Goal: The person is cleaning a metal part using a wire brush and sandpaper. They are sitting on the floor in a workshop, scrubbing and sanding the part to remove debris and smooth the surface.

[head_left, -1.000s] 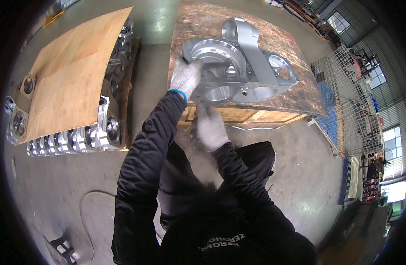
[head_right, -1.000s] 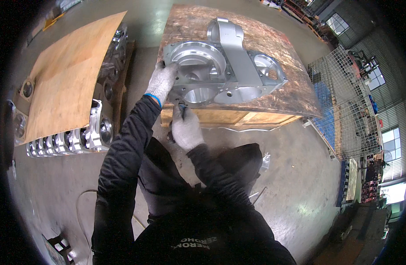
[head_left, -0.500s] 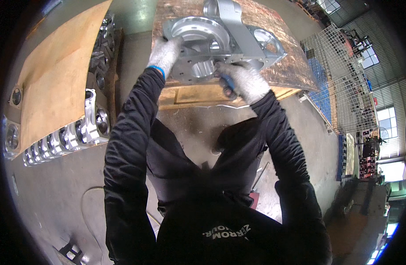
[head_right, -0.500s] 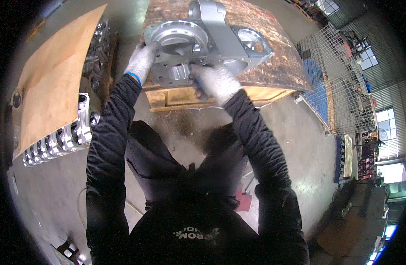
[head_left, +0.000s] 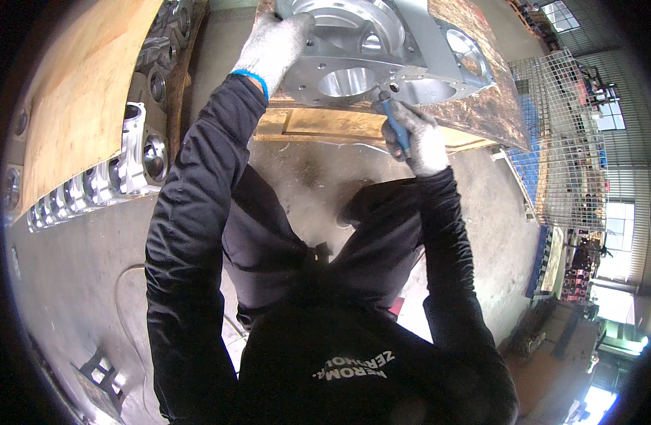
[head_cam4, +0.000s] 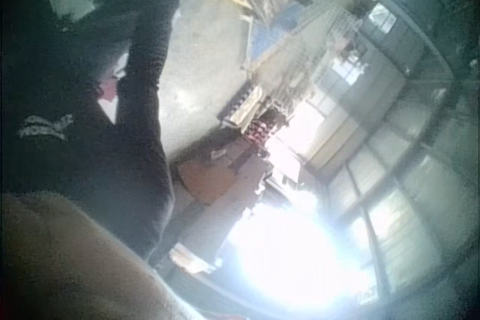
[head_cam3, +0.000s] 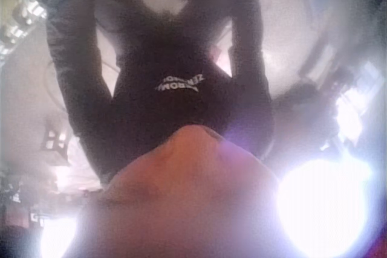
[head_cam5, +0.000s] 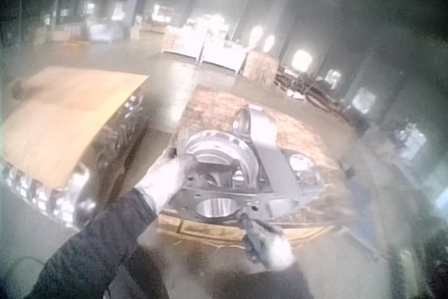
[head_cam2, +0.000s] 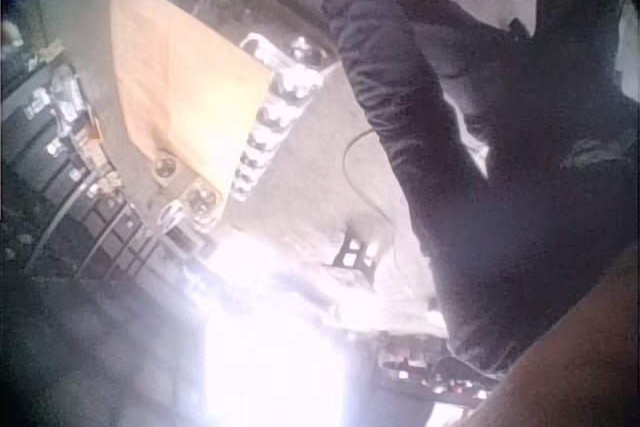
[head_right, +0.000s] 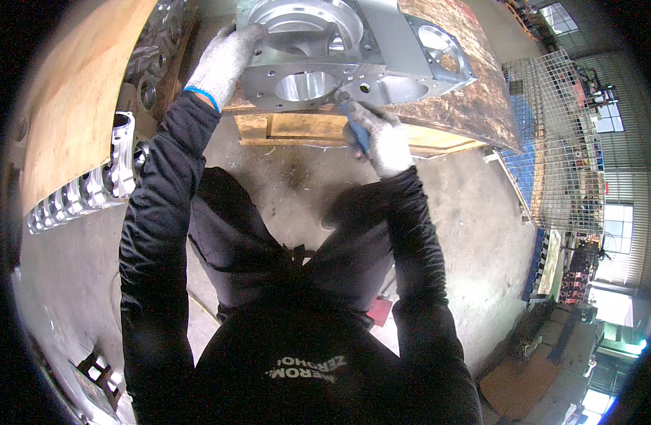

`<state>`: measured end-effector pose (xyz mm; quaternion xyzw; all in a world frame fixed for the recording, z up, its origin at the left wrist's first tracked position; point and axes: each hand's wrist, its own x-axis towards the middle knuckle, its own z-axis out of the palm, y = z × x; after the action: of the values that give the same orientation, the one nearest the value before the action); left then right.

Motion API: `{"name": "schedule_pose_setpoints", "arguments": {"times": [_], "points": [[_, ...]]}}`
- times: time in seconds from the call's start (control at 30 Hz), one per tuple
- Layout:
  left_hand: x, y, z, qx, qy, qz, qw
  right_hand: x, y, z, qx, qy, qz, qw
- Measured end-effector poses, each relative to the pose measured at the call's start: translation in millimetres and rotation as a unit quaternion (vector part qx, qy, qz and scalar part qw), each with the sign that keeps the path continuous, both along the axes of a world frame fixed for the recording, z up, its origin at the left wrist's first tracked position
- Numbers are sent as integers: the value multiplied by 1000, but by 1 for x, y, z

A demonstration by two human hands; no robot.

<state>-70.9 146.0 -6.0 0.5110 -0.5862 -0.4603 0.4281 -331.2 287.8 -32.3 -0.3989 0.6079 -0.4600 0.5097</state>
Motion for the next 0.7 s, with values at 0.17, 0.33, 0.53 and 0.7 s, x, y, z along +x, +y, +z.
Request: {"name": "schedule_pose_setpoints", "arguments": {"times": [0.17,0.33,0.53,0.7], "points": [[-6,0,-5,-5,26,55,998,49,3,-37,-32,-91,-72,993],[-13,-5,-2,-5,11,46,999,76,-4,-93,-54,-28,-94,994],[-5,-13,-10,19,51,69,996,58,19,-25,-180,61,-76,979],[-1,-4,-2,28,37,48,998,-53,-28,76,-328,224,-267,878]]}}
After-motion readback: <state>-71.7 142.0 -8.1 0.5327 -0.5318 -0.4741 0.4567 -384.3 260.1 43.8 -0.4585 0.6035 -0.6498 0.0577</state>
